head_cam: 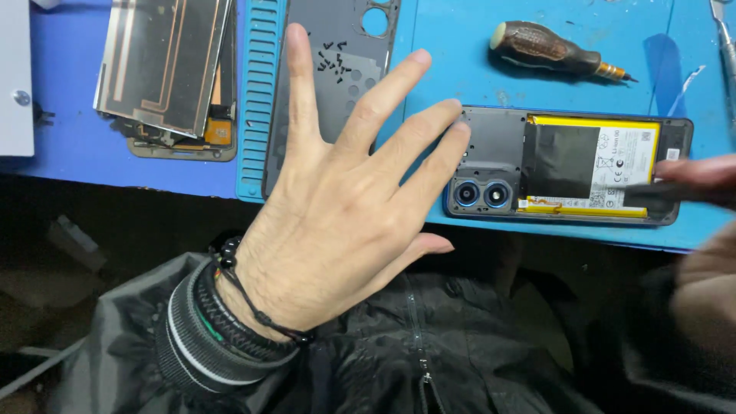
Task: Disassembling and examining the components of a smartphone on a repair workbench.
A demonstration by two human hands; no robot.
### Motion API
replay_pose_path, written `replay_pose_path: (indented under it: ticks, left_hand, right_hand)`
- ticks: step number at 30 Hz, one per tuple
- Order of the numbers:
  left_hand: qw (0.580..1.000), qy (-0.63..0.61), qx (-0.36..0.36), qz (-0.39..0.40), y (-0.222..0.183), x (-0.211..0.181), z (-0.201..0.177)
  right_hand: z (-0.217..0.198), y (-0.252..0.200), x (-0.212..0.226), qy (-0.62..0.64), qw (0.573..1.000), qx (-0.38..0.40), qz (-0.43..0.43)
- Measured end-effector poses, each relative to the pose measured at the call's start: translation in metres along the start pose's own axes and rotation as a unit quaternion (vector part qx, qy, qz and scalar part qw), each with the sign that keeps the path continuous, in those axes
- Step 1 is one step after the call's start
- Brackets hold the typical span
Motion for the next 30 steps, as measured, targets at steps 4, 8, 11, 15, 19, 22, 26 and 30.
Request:
replay_pose_path:
  ticks: [4,8,11,15,19,22,26,30]
  left_hand:
    - [1.000,0.008,-0.011,-0.006,-0.003,0.001,0.003]
    - [1.000,0.005,-0.028,-0.013,-0.005,0.001,0.008]
    - [0.999,0.005,-0.040,-0.017,-0.006,0.001,0.011]
    - [0.999,0.014,-0.047,-0.021,-0.006,0.001,0.014]
    - [0.998,0.024,-0.046,-0.025,-0.007,0.000,0.015]
    - [0.998,0.021,-0.047,-0.026,-0.008,0.001,0.017]
    - [0.998,0.033,-0.050,-0.035,-0.009,-0.003,0.018]
    - [0.995,0.037,-0.085,-0.045,-0.007,-0.009,0.015]
  right_hand:
    - [0.071,0.019,0.069,0.057,0.991,-0.072,-0.102]
    - [0.085,0.039,0.088,0.037,0.985,-0.062,-0.157]
    - [0.086,0.043,0.095,-0.029,0.981,-0.025,-0.192]
    - [0.087,0.048,0.102,-0.050,0.979,-0.012,-0.198]
    - [0.090,0.048,0.109,-0.063,0.977,-0.010,-0.203]
    - [0.086,0.049,0.107,-0.099,0.968,0.024,-0.228]
    - [0.080,0.048,0.098,-0.113,0.973,0.094,-0.181]
    - [0.084,0.048,0.113,-0.020,0.940,0.103,-0.325]
Point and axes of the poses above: each hand's wrist, its own y-axis towards the middle knuckle, its own z-axis out of the palm, x = y × z, the point moved 5 cm from there along y, towards the middle knuckle, and after that the axes turned 9 degrees about x, right-handed, at the moved point
